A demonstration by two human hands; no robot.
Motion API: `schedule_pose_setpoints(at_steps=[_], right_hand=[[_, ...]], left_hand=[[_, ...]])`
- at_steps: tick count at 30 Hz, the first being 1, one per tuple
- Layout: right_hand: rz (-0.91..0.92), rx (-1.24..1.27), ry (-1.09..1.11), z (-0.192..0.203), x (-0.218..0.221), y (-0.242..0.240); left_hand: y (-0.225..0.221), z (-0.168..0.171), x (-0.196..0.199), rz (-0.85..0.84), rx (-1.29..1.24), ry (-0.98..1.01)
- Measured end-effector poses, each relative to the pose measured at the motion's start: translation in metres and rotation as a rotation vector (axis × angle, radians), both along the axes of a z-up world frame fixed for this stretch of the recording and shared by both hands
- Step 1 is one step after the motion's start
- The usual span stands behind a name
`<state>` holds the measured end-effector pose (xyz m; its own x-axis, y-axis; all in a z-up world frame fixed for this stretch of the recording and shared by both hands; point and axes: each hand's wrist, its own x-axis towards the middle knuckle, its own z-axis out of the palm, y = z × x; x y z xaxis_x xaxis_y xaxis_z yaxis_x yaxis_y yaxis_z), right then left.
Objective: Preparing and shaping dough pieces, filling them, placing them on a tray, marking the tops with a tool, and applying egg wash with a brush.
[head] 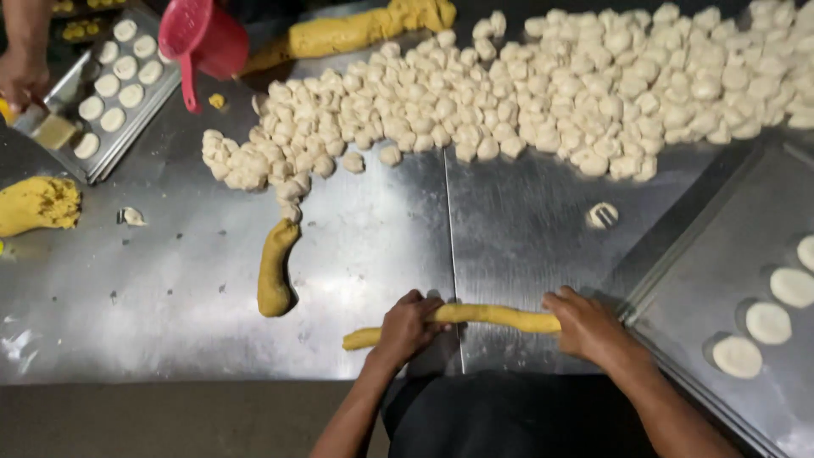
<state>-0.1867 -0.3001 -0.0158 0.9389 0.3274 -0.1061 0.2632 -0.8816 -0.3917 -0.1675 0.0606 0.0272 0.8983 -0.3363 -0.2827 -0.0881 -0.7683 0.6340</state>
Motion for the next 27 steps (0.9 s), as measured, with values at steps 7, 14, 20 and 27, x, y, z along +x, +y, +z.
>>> schedule_pose_setpoints(at_steps=[7,14,20,27], right_hand=[[-0.246,0.480,0.316,0.053,0.020,0.075],[-0.290,0.057,-0.254,-0.008,0.020,0.166],[-0.600,-0.198,-0.230,-0.001,0.141,0.134],[-0.436,-0.061,-0.338,0.019,0.008,0.171]], left_hand=[[0.075,0.024,0.110,0.044,0.291,0.075],[0.029,-0.051,0.274,0.266,0.102,-0.690],[0.026,-0.089,0.307,0.276,0.011,-0.740],[0.050,-0.014,0.190,0.519,-0.937,0.285]])
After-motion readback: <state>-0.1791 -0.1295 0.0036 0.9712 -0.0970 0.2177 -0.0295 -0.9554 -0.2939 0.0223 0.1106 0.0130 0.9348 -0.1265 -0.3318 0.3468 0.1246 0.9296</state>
